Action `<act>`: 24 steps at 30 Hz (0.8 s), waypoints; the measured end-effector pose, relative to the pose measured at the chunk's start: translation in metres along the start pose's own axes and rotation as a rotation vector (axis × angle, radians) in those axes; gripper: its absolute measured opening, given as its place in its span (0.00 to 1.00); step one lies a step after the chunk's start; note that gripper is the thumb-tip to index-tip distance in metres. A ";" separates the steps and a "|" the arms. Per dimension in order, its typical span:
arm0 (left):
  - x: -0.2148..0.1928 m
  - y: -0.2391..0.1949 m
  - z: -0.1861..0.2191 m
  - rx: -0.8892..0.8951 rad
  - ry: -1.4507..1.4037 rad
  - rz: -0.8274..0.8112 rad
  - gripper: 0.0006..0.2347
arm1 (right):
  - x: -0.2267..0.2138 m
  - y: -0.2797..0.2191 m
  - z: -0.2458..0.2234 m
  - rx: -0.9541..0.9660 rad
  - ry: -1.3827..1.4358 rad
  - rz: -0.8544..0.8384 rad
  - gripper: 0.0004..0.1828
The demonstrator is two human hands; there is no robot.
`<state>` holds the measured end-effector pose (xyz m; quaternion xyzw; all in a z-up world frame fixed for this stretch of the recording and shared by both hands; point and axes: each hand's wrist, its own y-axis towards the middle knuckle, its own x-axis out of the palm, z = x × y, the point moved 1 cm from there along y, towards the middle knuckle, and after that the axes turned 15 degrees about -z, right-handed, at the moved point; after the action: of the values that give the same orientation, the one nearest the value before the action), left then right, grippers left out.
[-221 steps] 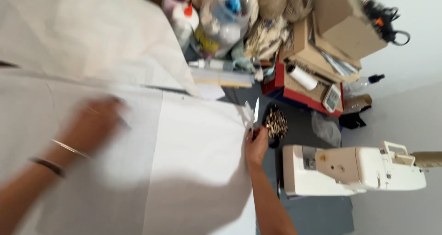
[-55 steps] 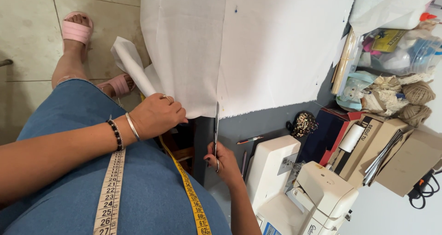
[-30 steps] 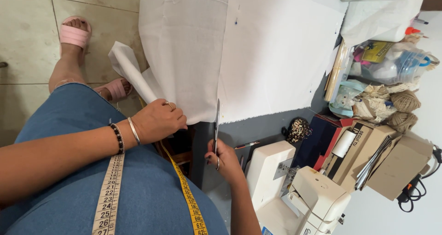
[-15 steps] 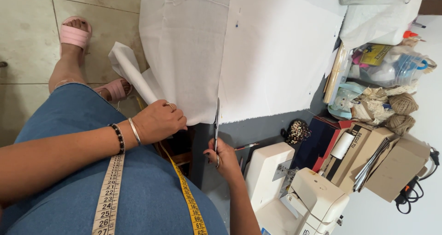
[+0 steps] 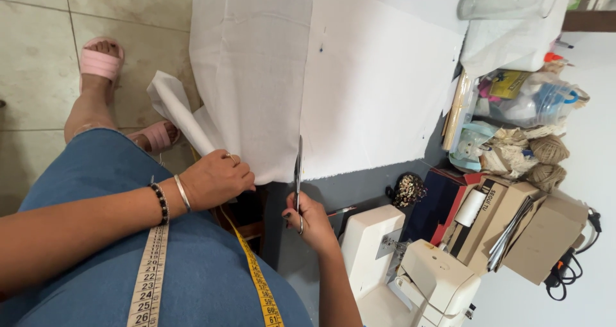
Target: Cutting fabric with scissors and aligning pieces on a work table
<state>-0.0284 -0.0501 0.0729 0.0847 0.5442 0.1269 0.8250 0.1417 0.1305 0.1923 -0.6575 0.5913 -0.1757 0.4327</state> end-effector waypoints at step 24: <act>0.013 -0.004 0.002 -0.011 -0.036 0.007 0.13 | -0.004 0.007 0.005 0.001 -0.014 0.011 0.24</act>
<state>-0.0213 -0.0499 0.0610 0.0841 0.5282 0.1311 0.8347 0.1406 0.1363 0.1850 -0.6553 0.5917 -0.1692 0.4379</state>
